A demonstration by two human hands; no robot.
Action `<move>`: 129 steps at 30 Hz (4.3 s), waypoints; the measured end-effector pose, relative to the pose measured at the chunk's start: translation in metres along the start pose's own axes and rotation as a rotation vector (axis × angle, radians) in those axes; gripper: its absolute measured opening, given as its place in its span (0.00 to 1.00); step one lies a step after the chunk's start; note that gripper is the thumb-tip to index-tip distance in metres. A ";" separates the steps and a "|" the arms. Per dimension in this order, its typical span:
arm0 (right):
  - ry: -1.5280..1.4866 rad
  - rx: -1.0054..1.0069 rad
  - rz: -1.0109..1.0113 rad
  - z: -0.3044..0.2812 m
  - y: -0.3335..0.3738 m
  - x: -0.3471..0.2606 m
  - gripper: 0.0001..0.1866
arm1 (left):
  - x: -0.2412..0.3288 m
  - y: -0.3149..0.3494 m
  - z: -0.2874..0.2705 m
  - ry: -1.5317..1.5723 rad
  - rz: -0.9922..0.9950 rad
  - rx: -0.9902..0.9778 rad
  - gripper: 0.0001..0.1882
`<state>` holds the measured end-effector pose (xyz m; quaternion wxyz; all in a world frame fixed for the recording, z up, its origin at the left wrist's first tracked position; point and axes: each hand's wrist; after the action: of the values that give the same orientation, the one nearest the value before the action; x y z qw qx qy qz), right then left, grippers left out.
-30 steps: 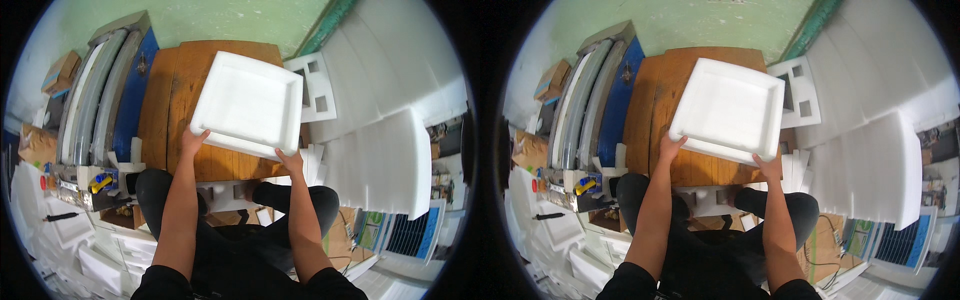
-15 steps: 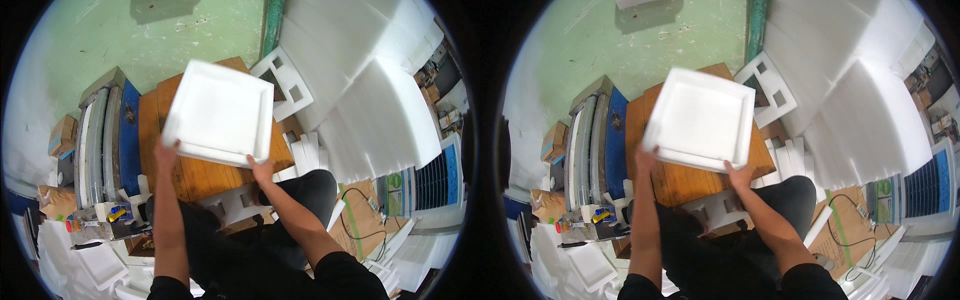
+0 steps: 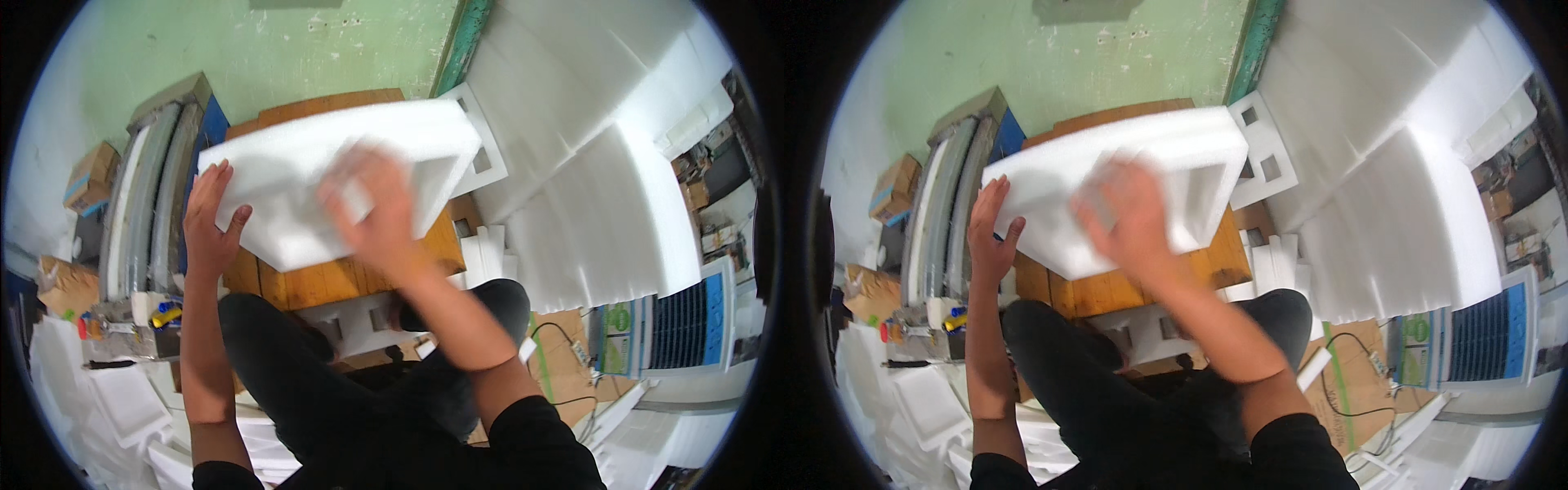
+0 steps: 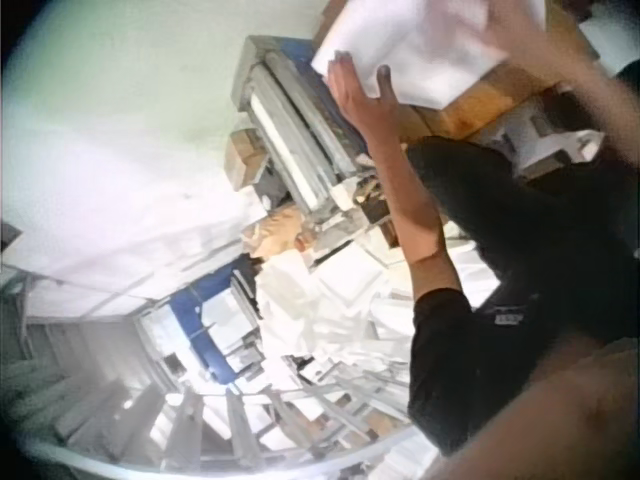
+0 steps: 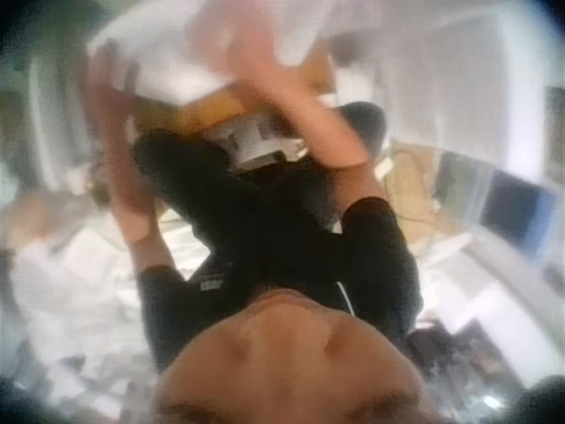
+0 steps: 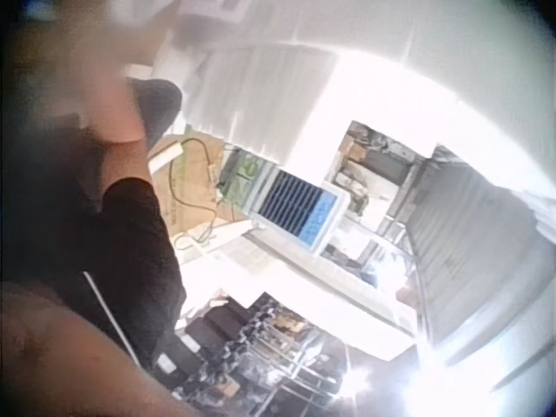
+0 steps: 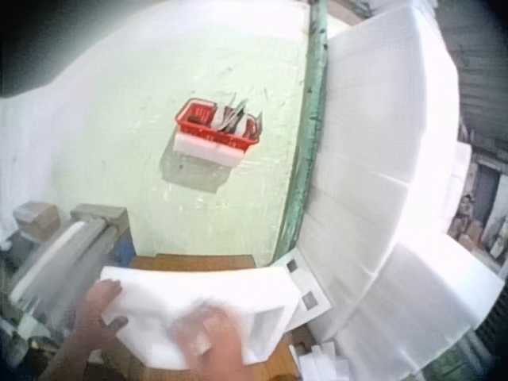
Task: The person assembles white foam components by hand, aligning and pressing pieces together on a wooden workbench. The person repeatedly picks up foam parts, fits them into a larger foam structure, and adjusts the assembly.
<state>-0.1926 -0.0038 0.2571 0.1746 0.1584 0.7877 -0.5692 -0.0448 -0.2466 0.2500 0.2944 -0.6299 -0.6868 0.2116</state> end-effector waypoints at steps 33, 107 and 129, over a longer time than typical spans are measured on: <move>0.481 -0.518 0.501 -0.095 -0.061 0.133 0.42 | 0.020 0.036 0.009 0.129 0.014 0.206 0.18; 0.622 -0.148 0.886 -0.041 0.192 0.286 0.21 | -0.030 0.133 0.284 0.084 -0.906 -0.107 0.28; 0.519 -0.362 0.859 -0.056 0.183 0.294 0.26 | -0.022 -0.125 0.060 -0.037 -0.666 -0.411 0.41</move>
<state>-0.3768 0.1197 -0.0144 0.2160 0.5695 0.7548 -0.2434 -0.1772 -0.2785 0.2851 0.2024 -0.4146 -0.8868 -0.0261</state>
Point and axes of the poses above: each hand's wrist, its own y-axis away from the middle knuckle, its own z-axis out of the palm, x = y × z, and after that the axes turned 1 degree about z, right-handed
